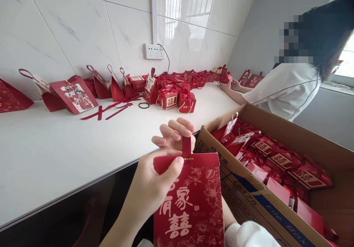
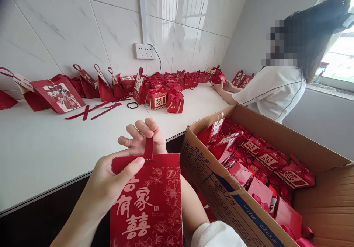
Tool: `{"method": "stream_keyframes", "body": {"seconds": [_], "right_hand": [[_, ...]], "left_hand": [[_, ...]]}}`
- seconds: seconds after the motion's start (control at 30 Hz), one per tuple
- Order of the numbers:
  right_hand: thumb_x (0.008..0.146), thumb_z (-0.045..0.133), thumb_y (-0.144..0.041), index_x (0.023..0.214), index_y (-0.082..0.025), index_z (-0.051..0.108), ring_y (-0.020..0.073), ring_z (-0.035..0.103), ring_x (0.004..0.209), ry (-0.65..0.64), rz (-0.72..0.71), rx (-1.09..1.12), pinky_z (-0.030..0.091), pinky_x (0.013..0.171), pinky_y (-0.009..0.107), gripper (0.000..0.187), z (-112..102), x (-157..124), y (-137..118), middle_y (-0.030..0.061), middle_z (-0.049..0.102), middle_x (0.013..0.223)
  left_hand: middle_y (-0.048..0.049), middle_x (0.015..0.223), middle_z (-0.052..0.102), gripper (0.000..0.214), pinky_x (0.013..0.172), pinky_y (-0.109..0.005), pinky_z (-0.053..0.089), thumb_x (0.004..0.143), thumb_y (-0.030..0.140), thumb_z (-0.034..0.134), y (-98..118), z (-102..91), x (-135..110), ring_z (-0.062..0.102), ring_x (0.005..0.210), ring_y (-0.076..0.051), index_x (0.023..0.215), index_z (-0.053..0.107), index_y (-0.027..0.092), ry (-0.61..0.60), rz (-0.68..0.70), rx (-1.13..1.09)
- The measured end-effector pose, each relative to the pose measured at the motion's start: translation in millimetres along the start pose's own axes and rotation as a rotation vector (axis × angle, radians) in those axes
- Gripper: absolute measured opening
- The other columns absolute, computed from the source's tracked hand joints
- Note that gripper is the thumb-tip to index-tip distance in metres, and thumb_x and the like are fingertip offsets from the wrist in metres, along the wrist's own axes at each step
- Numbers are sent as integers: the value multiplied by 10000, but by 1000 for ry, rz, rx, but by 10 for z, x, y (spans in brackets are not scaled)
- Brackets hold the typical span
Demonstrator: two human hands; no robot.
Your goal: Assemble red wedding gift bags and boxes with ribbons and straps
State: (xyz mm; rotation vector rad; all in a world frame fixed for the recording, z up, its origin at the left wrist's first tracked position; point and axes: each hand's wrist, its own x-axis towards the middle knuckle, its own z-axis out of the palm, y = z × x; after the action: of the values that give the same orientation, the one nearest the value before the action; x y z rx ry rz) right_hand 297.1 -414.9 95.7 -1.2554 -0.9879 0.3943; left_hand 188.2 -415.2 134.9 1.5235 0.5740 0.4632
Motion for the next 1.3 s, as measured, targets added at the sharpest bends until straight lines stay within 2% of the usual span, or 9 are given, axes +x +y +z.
{"method": "stream_keyframes", "body": {"seconds": [0.13, 0.33, 0.57, 0.73, 0.83, 0.93, 1.07, 1.2, 1.3], "right_hand": [[893, 1, -647, 970, -296, 561, 140, 531, 744, 128, 73, 109, 459, 697, 358, 665, 44, 18, 17, 9, 565, 753], [828, -106, -690, 974, -314, 550, 148, 499, 695, 142, 93, 295, 441, 662, 371, 770, 87, 19, 36, 9, 554, 754], [823, 180, -742, 770, -309, 530, 160, 466, 654, 48, 67, 628, 428, 646, 378, 559, 43, 1, 127, -10, 474, 642], [744, 377, -763, 727, -302, 517, 167, 446, 623, 14, 39, 682, 446, 623, 366, 482, 27, 25, 194, -13, 449, 621], [708, 558, -672, 753, -288, 565, 163, 495, 645, -26, 101, 701, 481, 665, 363, 387, -134, 68, 157, -4, 522, 681], [743, 558, -636, 786, -250, 635, 169, 560, 670, 18, 181, 640, 500, 706, 361, 396, -417, 51, 57, 21, 602, 733], [815, 540, -555, 835, -216, 700, 192, 611, 799, 24, 53, 261, 482, 790, 341, 376, -657, -149, -152, 43, 667, 784], [812, 625, -359, 888, -203, 695, 175, 622, 811, -71, 80, -130, 470, 741, 279, 187, -592, -339, -362, 32, 693, 853], [805, 623, -323, 728, -177, 662, 140, 598, 661, -18, 51, -149, 461, 631, 245, 170, -505, -359, -412, 8, 662, 691]], "left_hand": [[9, 534, 580, 269, 504, -252, 448, 735, 393, 603, 6, 8, -1, 574, 525, -158, 867, 696, 177, 5, -34, -35], [-9, 624, 640, 314, 541, -259, 474, 725, 394, 617, 10, 6, -13, 596, 574, -165, 944, 686, 181, 41, -53, -64], [10, 553, 578, 282, 522, -231, 414, 727, 450, 625, -24, -4, 12, 547, 545, -141, 775, 676, 176, 33, -17, 20], [22, 537, 527, 265, 523, -223, 376, 723, 432, 622, -55, -41, 36, 460, 516, -109, 691, 661, 172, 23, -1, 49], [32, 528, 476, 257, 504, -217, 356, 734, 411, 611, -71, -110, 46, 426, 503, -102, 630, 617, 176, 36, 43, 33], [41, 537, 421, 270, 460, -213, 315, 759, 404, 585, -93, -192, 52, 379, 471, -92, 601, 563, 186, 82, 95, 85], [29, 562, 474, 251, 500, -214, 361, 778, 373, 577, -133, -228, 60, 441, 509, -105, 611, 597, 187, 180, 203, 223], [21, 612, 567, 191, 581, -209, 413, 779, 314, 581, -160, -168, 56, 518, 574, -111, 652, 654, 191, 164, 251, 261], [21, 618, 582, 180, 576, -208, 416, 773, 291, 575, -152, -146, 41, 527, 572, -110, 647, 653, 189, 116, 243, 282]]}}
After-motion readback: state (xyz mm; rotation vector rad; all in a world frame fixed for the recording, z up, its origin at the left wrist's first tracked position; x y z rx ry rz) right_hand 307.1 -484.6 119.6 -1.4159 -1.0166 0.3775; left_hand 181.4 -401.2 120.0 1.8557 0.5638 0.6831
